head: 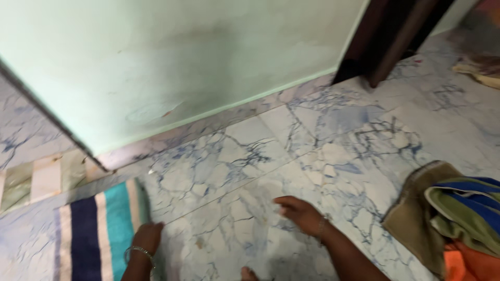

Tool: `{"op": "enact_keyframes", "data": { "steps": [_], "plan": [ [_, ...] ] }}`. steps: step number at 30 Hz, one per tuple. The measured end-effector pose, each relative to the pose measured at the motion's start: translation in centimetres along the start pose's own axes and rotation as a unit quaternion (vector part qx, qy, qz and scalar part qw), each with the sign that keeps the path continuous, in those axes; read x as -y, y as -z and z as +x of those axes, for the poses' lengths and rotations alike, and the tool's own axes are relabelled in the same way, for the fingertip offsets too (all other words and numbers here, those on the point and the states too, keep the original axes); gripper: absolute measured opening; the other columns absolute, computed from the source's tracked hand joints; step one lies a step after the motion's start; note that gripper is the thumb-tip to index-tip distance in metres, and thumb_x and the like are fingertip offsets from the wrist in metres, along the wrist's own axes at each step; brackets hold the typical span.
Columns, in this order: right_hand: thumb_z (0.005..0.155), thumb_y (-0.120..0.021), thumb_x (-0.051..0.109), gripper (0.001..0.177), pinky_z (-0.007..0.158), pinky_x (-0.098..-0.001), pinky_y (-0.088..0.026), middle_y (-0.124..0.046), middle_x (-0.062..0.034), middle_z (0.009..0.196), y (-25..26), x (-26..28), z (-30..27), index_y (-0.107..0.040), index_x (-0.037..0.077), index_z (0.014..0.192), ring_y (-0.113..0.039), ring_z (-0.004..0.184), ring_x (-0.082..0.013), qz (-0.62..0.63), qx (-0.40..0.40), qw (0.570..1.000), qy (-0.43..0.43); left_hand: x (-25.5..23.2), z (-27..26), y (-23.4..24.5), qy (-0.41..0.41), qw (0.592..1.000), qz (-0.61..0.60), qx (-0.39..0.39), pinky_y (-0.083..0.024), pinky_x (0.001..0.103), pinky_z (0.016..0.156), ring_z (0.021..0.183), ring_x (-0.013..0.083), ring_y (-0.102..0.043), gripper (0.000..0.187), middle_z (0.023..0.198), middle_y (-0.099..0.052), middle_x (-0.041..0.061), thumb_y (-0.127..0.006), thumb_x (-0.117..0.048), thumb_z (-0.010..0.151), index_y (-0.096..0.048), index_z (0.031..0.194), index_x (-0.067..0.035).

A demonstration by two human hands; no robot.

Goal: The person unfolds a striped towel on the floor, smooths it out, and folds it into a compact rectangle. They then place the folded towel aside and reach for another item.

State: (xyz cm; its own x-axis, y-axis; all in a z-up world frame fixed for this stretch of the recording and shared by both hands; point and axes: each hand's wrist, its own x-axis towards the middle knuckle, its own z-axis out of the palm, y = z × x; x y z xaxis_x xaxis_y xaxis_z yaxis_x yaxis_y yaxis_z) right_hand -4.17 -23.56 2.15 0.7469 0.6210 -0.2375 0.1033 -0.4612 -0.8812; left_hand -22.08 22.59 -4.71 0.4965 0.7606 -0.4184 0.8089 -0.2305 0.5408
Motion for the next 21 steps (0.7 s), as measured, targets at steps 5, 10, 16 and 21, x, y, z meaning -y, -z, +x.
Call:
{"op": "enact_keyframes", "data": {
  "steps": [5,10,16,21],
  "plan": [
    [0.092,-0.069,0.028,0.044,0.087,-0.0337,-0.054,-0.068,-0.0031,0.120,11.9,-6.1,-8.6,-0.070,0.011,0.132,-0.062,0.102,-0.0159,0.180,-0.225,0.950,-0.116,-14.9,-11.1,-5.1,-0.300,0.918,-0.184,0.182,-0.047,0.036,0.106,0.126,0.0238,-0.065,0.044,0.136,-0.070,0.009,-0.068,-0.032,0.091,-0.068,0.130,-0.012],
    [0.096,-0.065,0.009,0.041,0.074,-0.0379,-0.048,-0.062,-0.0110,0.108,20.0,-10.5,-18.1,-0.063,0.005,0.137,-0.058,0.087,-0.0228,0.371,-0.455,0.808,-0.042,-23.7,-26.4,-8.8,-0.452,0.842,-0.070,0.286,-0.043,0.035,0.108,0.132,0.0232,-0.055,0.054,0.141,-0.061,0.011,-0.071,-0.043,0.090,-0.062,0.135,-0.014],
    [0.098,-0.055,0.008,0.028,0.090,-0.0484,-0.054,-0.057,-0.0080,0.118,23.8,-13.3,-26.5,-0.049,0.016,0.124,-0.063,0.101,-0.0241,0.499,-0.591,0.624,-0.110,-24.5,-30.6,-18.3,-0.296,0.884,-0.108,0.344,-0.050,0.036,0.104,0.122,0.0253,-0.064,0.049,0.130,-0.070,0.008,-0.072,-0.038,0.087,-0.067,0.130,-0.015],
    [0.096,-0.058,0.012,0.031,0.090,-0.0469,-0.055,-0.054,-0.0124,0.129,24.9,-16.1,-27.7,-0.051,0.021,0.124,-0.065,0.103,-0.0303,0.608,-0.573,0.548,-0.042,-18.5,-24.4,-27.3,-0.333,0.868,-0.180,0.323,-0.054,0.028,0.096,0.115,0.0138,-0.069,0.041,0.123,-0.074,0.005,-0.077,-0.026,0.085,-0.069,0.121,-0.009]
  ]
}}
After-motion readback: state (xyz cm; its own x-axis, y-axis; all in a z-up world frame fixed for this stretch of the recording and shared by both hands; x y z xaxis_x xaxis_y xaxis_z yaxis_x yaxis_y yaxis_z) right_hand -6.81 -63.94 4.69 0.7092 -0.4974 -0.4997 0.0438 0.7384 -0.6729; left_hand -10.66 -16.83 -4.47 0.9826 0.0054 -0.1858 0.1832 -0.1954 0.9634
